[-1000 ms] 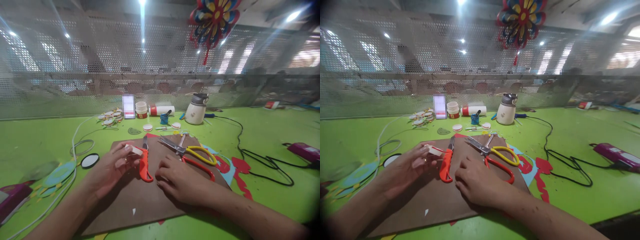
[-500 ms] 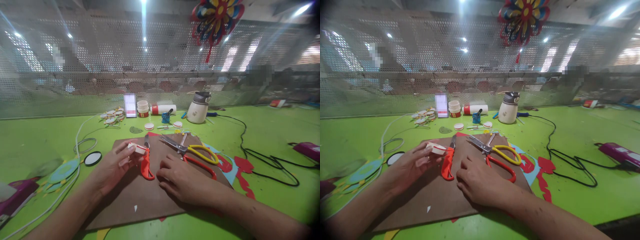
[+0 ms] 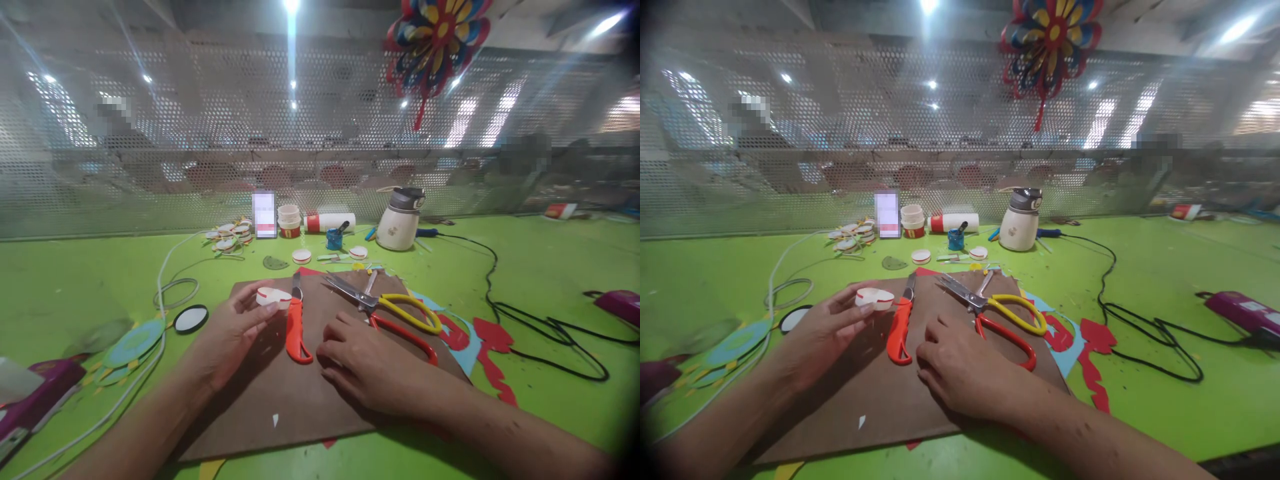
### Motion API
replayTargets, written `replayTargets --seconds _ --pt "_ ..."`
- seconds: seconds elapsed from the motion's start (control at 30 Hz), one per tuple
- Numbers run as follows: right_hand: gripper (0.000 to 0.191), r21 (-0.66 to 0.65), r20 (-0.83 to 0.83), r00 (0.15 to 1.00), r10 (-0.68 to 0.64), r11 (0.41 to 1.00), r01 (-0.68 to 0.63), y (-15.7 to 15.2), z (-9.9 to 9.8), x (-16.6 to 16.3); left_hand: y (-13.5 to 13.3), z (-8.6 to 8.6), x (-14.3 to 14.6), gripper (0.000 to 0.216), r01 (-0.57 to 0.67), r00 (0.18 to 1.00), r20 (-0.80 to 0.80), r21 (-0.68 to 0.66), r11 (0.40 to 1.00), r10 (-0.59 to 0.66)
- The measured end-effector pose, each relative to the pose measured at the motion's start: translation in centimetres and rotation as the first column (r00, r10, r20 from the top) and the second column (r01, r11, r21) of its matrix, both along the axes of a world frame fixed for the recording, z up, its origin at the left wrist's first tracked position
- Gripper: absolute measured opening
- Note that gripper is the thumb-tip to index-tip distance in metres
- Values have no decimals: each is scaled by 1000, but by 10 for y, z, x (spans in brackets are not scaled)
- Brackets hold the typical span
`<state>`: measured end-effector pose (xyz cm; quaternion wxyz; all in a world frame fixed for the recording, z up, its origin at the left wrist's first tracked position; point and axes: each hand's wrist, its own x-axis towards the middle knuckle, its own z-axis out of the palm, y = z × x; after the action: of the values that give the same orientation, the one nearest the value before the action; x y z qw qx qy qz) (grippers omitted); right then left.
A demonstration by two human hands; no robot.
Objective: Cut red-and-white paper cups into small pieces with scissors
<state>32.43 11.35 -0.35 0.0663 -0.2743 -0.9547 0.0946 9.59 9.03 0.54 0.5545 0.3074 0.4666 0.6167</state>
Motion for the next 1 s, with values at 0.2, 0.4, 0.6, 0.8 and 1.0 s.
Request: replayTargets --seconds 0.2,0.4,0.6,0.8,1.0 --pt "20 3 3 1000 3 1000 -3 0 1 -2 3 -2 -2 42 -29 999 -16 14 999 29" --pt "19 -3 2 1000 -2 1000 2 -1 2 -2 1 -5 -3 39 2 998 -65 45 999 1" --pt "19 -6 6 1000 1 1000 -1 1 3 -2 -1 -4 -2 41 18 996 -83 50 999 -14" --pt "19 -1 11 1000 -3 1000 3 0 3 -2 1 -5 -1 44 2 998 -69 57 998 2" --pt "19 5 27 1000 0 1000 0 -2 5 -2 0 -6 -2 29 104 994 -22 64 993 -103"
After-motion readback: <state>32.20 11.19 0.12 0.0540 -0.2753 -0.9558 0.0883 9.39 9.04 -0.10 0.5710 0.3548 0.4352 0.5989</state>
